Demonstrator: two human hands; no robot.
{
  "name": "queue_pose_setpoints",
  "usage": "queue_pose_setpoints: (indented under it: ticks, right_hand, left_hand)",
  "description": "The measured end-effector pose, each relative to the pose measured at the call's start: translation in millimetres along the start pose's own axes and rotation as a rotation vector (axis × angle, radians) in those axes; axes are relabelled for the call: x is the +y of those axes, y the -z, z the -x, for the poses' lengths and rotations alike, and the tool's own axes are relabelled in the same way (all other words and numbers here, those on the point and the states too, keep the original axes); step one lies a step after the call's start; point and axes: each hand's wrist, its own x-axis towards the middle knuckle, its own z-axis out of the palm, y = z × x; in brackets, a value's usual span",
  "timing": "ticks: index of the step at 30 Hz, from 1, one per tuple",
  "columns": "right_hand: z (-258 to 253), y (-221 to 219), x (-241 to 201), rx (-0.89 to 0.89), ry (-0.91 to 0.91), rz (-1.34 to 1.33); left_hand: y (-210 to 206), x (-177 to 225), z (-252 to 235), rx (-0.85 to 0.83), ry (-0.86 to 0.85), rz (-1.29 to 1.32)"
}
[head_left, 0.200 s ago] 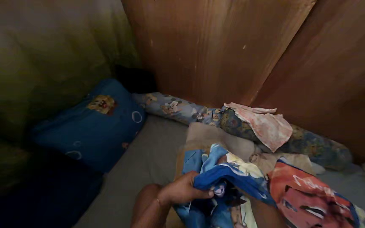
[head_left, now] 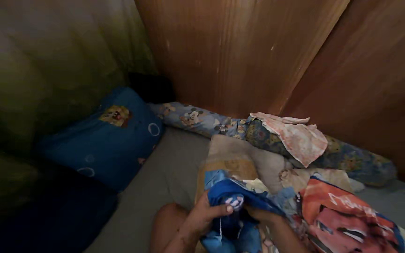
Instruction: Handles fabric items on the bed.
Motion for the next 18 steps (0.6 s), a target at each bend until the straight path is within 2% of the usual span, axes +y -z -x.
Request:
queue_pose_setpoints:
  ticks: [1, 2, 4, 7, 9, 12, 15, 16, 18]
  right_hand:
    - [4, -7, -5, 0.088, 0.034, -0.002]
    - [9, -11, -15, 0.109, -0.01, 0.0]
    - [17, -17, -21, 0.195, -0.041, -0.039]
    - [19, -20, -12, 0.413, 0.023, -0.217]
    - [17, -21, -7, 0.509, -0.049, -0.152]
    - [10, -24, 10, 0.545, -0.085, 0.132]
    - [3, -22, 18, 0.577, -0.098, 0.223]
    - [4, -21, 14, 0.541, -0.127, 0.234]
    - [11, -18, -2, 0.336, -0.193, 0.295]
  left_hand:
    - [-5, -1, 2, 0.103, 0.024, 0.098]
    - [-9, 0, 4, 0.197, 0.072, 0.177]
    - [-13, 2, 8, 0.289, 0.156, 0.289]
    - [-16, 1, 14, 0.259, 0.168, 0.399]
    - [-16, -3, 16, 0.171, 0.144, 0.462]
    - [-16, -12, 17, 0.073, 0.133, 0.567]
    - [-15, -16, 16, -0.019, 0.13, 0.611]
    - [-17, -17, 16, -0.007, 0.141, 0.615]
    - [-19, -17, 16, 0.023, 0.167, 0.592]
